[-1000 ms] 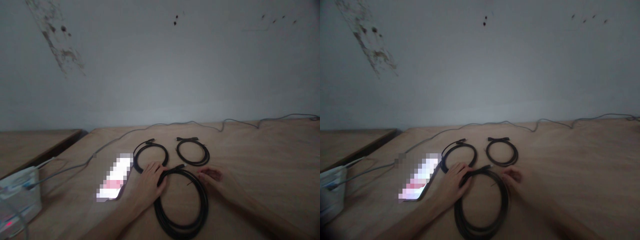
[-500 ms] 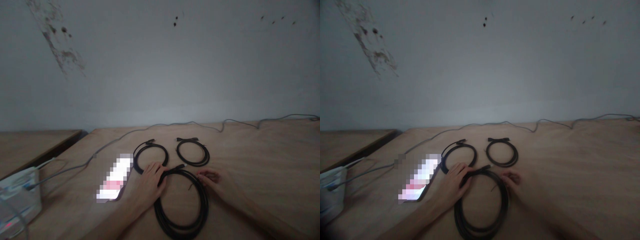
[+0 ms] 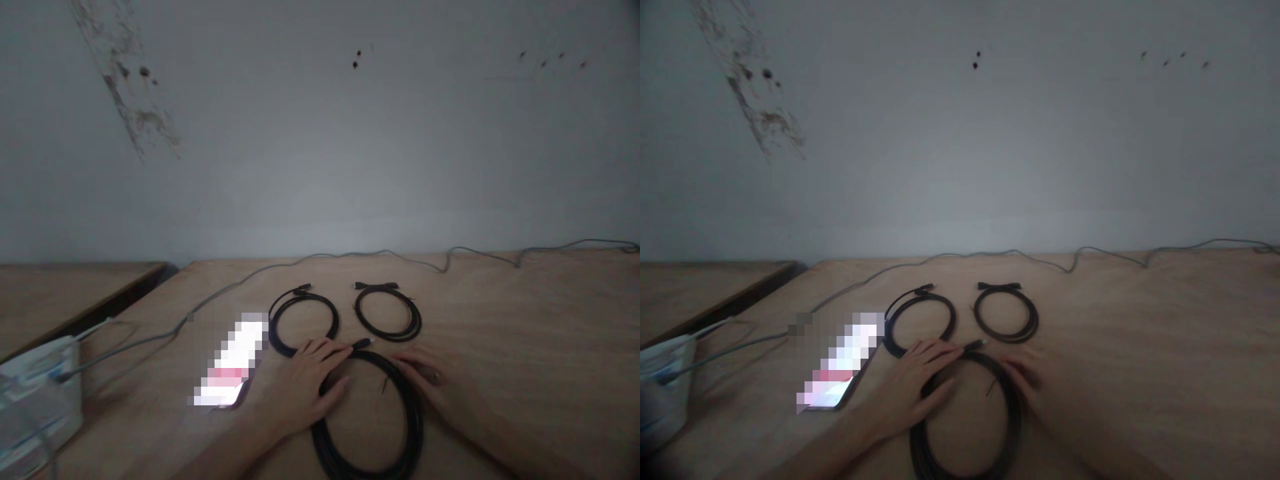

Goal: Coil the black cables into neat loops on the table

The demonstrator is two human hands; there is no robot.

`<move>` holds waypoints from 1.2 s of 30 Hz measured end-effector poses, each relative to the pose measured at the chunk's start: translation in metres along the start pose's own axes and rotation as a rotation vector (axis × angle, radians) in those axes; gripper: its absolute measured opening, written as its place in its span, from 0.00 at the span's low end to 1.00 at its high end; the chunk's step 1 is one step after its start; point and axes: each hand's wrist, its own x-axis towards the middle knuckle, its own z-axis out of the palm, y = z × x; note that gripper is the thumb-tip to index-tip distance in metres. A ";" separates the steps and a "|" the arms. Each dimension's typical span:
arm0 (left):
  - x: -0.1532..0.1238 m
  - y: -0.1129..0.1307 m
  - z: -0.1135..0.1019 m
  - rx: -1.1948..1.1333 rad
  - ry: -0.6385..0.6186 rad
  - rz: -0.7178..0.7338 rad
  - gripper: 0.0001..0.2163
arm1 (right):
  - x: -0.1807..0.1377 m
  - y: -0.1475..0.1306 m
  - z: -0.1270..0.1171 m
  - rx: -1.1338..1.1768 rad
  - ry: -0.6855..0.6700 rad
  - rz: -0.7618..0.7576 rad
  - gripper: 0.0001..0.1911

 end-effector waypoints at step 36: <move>-0.001 -0.003 0.003 0.002 -0.020 -0.027 0.21 | 0.016 -0.014 -0.002 -0.316 -0.118 -0.423 0.11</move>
